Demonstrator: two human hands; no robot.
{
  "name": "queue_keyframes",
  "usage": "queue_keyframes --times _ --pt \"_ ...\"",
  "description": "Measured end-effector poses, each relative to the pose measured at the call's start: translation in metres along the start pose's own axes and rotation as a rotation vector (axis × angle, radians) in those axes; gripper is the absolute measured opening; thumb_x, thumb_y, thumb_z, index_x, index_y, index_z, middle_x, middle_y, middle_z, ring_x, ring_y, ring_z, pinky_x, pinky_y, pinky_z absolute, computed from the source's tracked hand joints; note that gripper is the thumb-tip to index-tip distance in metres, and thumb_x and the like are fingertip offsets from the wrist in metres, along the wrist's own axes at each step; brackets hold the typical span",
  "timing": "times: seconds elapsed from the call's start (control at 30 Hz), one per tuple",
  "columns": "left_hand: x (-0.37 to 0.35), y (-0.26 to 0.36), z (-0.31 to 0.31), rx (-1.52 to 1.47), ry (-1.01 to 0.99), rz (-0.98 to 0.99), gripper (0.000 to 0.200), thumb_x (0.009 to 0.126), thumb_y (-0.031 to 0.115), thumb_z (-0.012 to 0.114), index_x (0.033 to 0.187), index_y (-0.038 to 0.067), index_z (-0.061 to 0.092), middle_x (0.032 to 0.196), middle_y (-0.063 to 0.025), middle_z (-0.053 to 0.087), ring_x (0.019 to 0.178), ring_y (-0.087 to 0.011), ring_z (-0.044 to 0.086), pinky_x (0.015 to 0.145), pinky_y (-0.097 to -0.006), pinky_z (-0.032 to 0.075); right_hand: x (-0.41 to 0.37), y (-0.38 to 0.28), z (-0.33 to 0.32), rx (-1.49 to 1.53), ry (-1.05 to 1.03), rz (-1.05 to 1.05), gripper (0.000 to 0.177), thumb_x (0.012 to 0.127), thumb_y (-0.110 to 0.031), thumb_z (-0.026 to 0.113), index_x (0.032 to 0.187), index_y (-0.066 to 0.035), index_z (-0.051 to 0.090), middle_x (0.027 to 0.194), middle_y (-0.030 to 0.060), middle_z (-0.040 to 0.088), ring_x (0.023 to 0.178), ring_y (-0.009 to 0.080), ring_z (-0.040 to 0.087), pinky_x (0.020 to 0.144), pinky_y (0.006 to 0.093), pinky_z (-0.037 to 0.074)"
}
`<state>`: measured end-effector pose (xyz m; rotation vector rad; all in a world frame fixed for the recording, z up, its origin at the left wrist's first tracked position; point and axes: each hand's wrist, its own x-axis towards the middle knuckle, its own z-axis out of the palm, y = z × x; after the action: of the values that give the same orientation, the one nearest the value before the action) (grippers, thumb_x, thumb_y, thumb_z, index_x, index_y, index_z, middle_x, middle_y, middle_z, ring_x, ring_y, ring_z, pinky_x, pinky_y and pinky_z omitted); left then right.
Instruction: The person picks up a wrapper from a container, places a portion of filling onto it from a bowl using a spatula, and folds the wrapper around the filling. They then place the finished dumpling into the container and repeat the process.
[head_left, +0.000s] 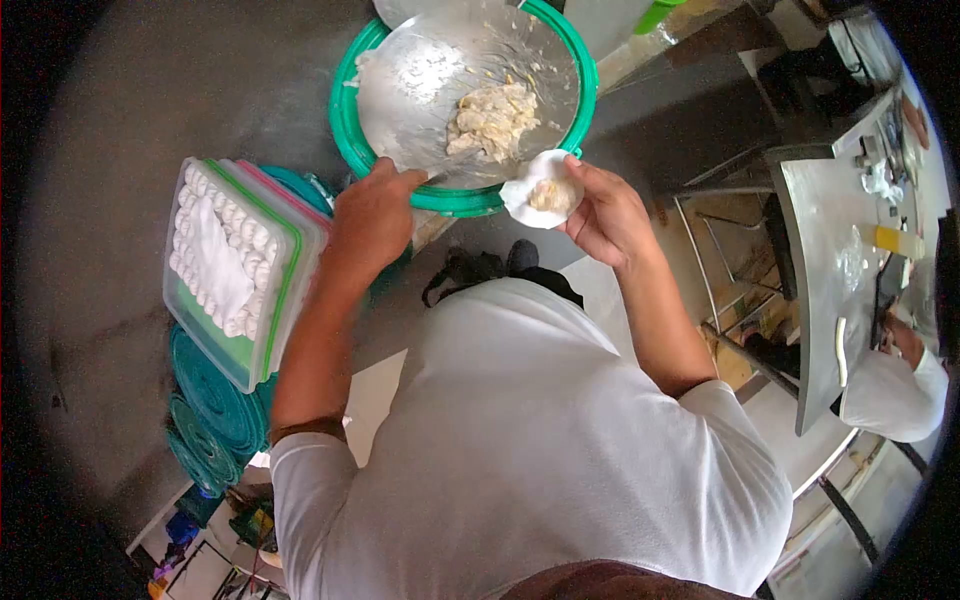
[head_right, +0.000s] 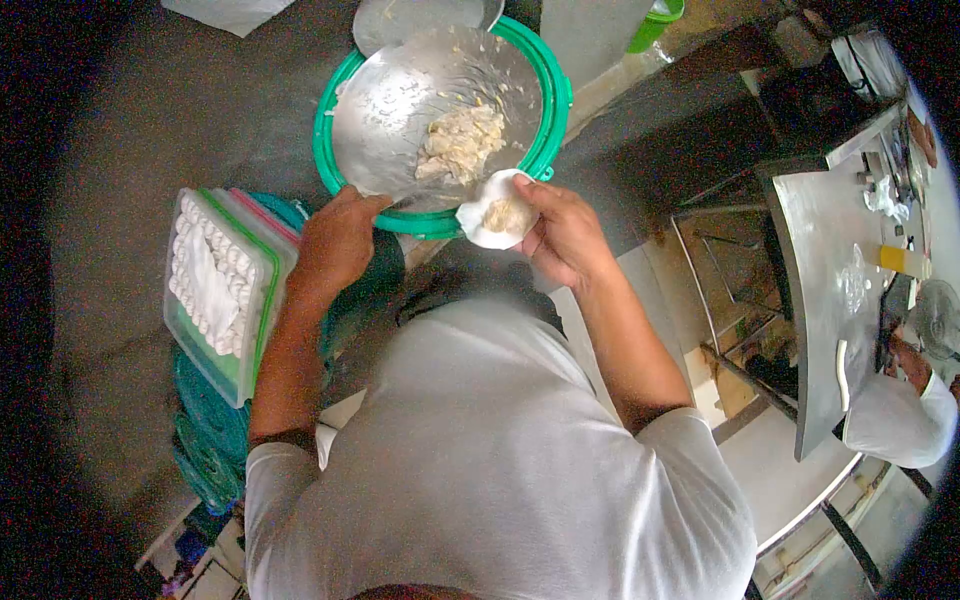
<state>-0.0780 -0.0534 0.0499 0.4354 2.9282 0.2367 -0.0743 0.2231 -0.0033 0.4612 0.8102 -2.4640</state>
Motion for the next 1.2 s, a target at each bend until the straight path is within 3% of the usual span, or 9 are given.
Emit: queue_keyframes --times 0.07,0.13,0.17,0.23,0.33,0.57,0.77,1.03,1.2 --pt "0.01 0.007 0.012 0.056 -0.001 -0.027 0.026 0.095 0.01 0.055 0.117 0.005 0.066 0.1 -0.0177 0.064 0.093 -0.0365 0.064 0.084 -0.0446 0.051 -0.003 -0.004 0.018 0.054 -0.045 0.001 0.037 0.1 -0.022 0.055 0.123 0.007 0.053 0.118 0.0177 0.064 0.105 0.0281 0.066 0.097 0.0424 0.052" --pt "0.013 0.019 0.026 -0.655 0.203 -0.041 0.032 0.096 0.018 0.057 0.123 0.001 0.062 0.116 -0.0156 0.065 0.109 -0.0294 0.063 0.089 -0.0395 0.051 0.0 -0.001 0.026 0.106 -0.091 0.022 0.039 0.099 -0.023 0.056 0.126 0.006 0.052 0.122 0.0176 0.062 0.111 0.0285 0.063 0.099 0.0441 0.05" --pt "0.015 0.03 0.031 -0.65 0.218 -0.052 0.032 0.096 0.018 0.057 0.123 0.001 0.062 0.116 -0.0156 0.065 0.109 -0.0294 0.063 0.089 -0.0395 0.051 0.005 0.002 0.027 0.018 -0.143 -0.002 0.039 0.098 -0.02 0.057 0.126 0.006 0.051 0.122 0.0166 0.062 0.11 0.0268 0.063 0.098 0.0417 0.049" --pt "0.024 0.047 0.036 -1.984 -0.166 -0.203 0.038 0.1 0.023 0.058 0.129 -0.001 0.055 0.125 -0.0131 0.063 0.112 -0.023 0.062 0.091 -0.037 0.051 0.011 0.005 0.037 -0.077 -0.211 -0.028 0.038 0.097 -0.017 0.058 0.127 0.005 0.051 0.122 0.0156 0.063 0.109 0.0251 0.063 0.097 0.0394 0.048" --pt "0.023 0.03 0.034 -2.038 -0.126 -0.2 0.031 0.098 0.016 0.058 0.124 -0.001 0.055 0.12 -0.0114 0.063 0.108 -0.0206 0.063 0.094 -0.0386 0.052 0.012 0.009 0.046 -0.517 -0.248 -0.271 0.04 0.088 -0.001 0.065 0.126 0.003 0.052 0.119 0.0102 0.063 0.106 0.0157 0.06 0.094 0.0305 0.047" --pt "-0.009 0.016 0.006 -2.223 -0.151 -0.372 0.035 0.091 0.007 0.06 0.125 0.0 0.054 0.123 -0.0127 0.061 0.11 -0.0223 0.062 0.094 -0.0375 0.052 -0.003 0.004 0.054 -1.309 -0.369 -0.708 0.06 0.08 0.009 0.062 0.137 -0.002 0.046 0.123 0.0153 0.052 0.12 0.0216 0.051 0.095 0.0327 0.046" --pt "-0.044 0.056 0.02 -2.333 0.137 -0.077 0.056 0.078 -0.009 0.07 0.13 0.001 0.055 0.124 -0.0101 0.062 0.115 -0.0209 0.06 0.091 -0.0338 0.053 -0.023 0.008 0.083 -0.698 -0.512 -0.376 0.047 0.087 0.008 0.06 0.132 0.001 0.047 0.121 0.0122 0.055 0.117 0.0194 0.054 0.097 0.0335 0.046" --pt "-0.066 0.057 -0.008 -1.178 0.642 -0.063 0.047 0.072 0.001 0.084 0.116 0.002 0.065 0.117 -0.0061 0.065 0.104 -0.0153 0.064 0.093 -0.0289 0.052 -0.03 0.028 0.11 -0.493 -0.636 -0.407 0.058 0.087 0.009 0.064 0.138 0.004 0.037 0.128 0.0162 0.055 0.119 0.021 0.054 0.099 0.0322 0.046" --pt "-0.084 0.048 -0.019 -1.631 0.783 -0.076 0.039 0.073 0.001 0.084 0.109 0.003 0.068 0.11 -0.0049 0.064 0.101 -0.0133 0.063 0.091 -0.027 0.05 -0.037 0.045 0.123 -0.533 -0.511 -0.354 0.051 0.082 0.009 0.071 0.128 -0.001 0.05 0.111 0.0058 0.06 0.104 0.0112 0.057 0.089 0.027 0.05"
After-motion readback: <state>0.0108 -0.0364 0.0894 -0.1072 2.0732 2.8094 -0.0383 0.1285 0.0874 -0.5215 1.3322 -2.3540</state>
